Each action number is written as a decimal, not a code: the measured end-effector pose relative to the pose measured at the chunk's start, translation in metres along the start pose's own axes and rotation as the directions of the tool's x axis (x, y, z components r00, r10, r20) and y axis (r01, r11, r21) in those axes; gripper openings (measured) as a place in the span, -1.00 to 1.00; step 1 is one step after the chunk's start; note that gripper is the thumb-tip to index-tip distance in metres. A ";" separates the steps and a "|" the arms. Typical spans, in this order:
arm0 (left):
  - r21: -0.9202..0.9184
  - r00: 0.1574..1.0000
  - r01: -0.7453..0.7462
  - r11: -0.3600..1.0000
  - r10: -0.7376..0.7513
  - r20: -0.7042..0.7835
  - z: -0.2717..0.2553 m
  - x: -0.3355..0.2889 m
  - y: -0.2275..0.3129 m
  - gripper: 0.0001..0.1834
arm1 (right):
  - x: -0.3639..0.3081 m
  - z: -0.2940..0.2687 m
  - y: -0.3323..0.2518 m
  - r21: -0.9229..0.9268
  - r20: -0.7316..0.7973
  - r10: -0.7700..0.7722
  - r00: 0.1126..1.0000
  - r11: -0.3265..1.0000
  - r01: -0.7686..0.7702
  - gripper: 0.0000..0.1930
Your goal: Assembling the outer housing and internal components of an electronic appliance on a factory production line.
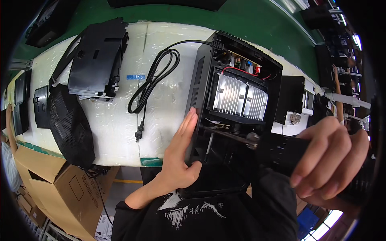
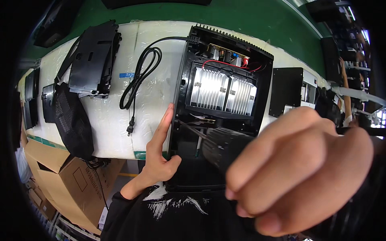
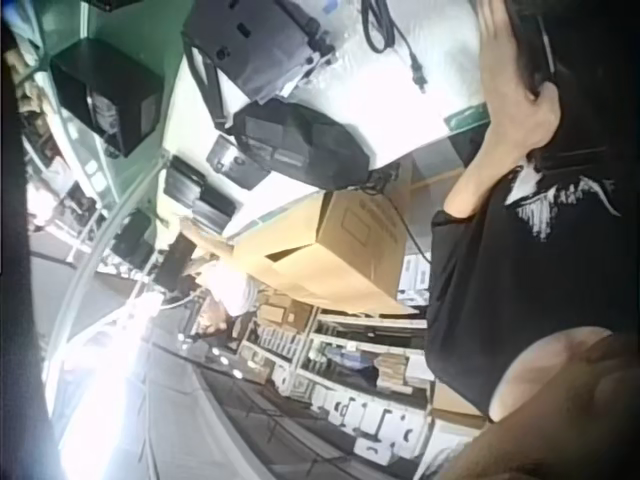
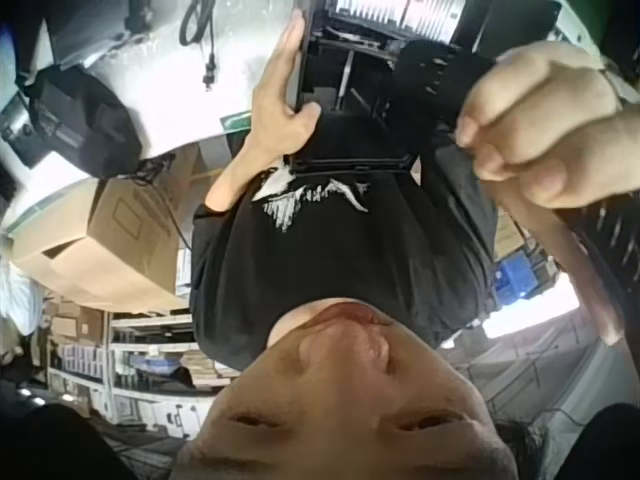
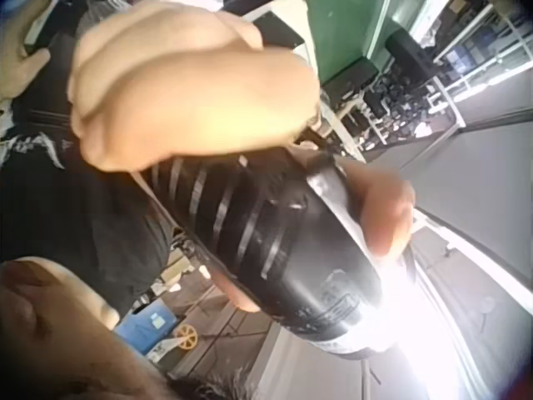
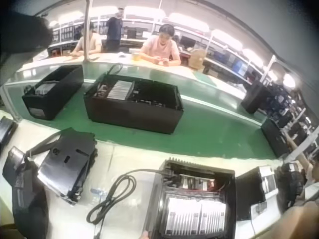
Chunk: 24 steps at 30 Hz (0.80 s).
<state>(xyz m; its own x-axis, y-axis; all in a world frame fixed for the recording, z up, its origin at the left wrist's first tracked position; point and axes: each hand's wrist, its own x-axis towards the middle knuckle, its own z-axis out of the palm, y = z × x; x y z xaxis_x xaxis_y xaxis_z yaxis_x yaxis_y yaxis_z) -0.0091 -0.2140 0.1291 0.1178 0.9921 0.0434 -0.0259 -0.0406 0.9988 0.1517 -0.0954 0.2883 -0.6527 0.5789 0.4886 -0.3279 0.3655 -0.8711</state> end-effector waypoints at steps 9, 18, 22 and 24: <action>-0.005 1.000 -0.007 1.000 0.007 -0.016 0.002 0.001 0.000 -0.06 | -0.010 0.012 0.022 0.084 -0.048 0.018 0.999 0.996 -0.014 -0.60; -0.021 0.999 -0.019 1.000 0.019 -0.027 0.002 0.001 0.000 -0.06 | -0.009 0.022 0.030 0.238 -0.039 0.049 0.998 0.971 -0.038 -0.55; -0.039 0.999 -0.021 0.999 0.019 -0.041 0.001 -0.001 -0.001 -0.06 | -0.001 0.030 0.035 0.327 -0.007 0.066 0.998 0.943 -0.061 -0.52; -0.036 0.998 -0.011 0.999 0.008 -0.063 0.003 -0.001 0.000 -0.07 | 0.003 0.033 0.036 0.330 0.074 0.065 0.995 0.940 -0.086 -0.50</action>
<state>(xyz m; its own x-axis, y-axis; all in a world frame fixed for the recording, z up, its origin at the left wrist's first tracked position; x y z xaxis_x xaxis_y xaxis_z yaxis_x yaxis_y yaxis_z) -0.0067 -0.2154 0.1293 0.0552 0.9972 0.0503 -0.0634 -0.0468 0.9969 0.1159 -0.1048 0.2569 -0.7214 0.5458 0.4262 -0.4778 0.0532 -0.8769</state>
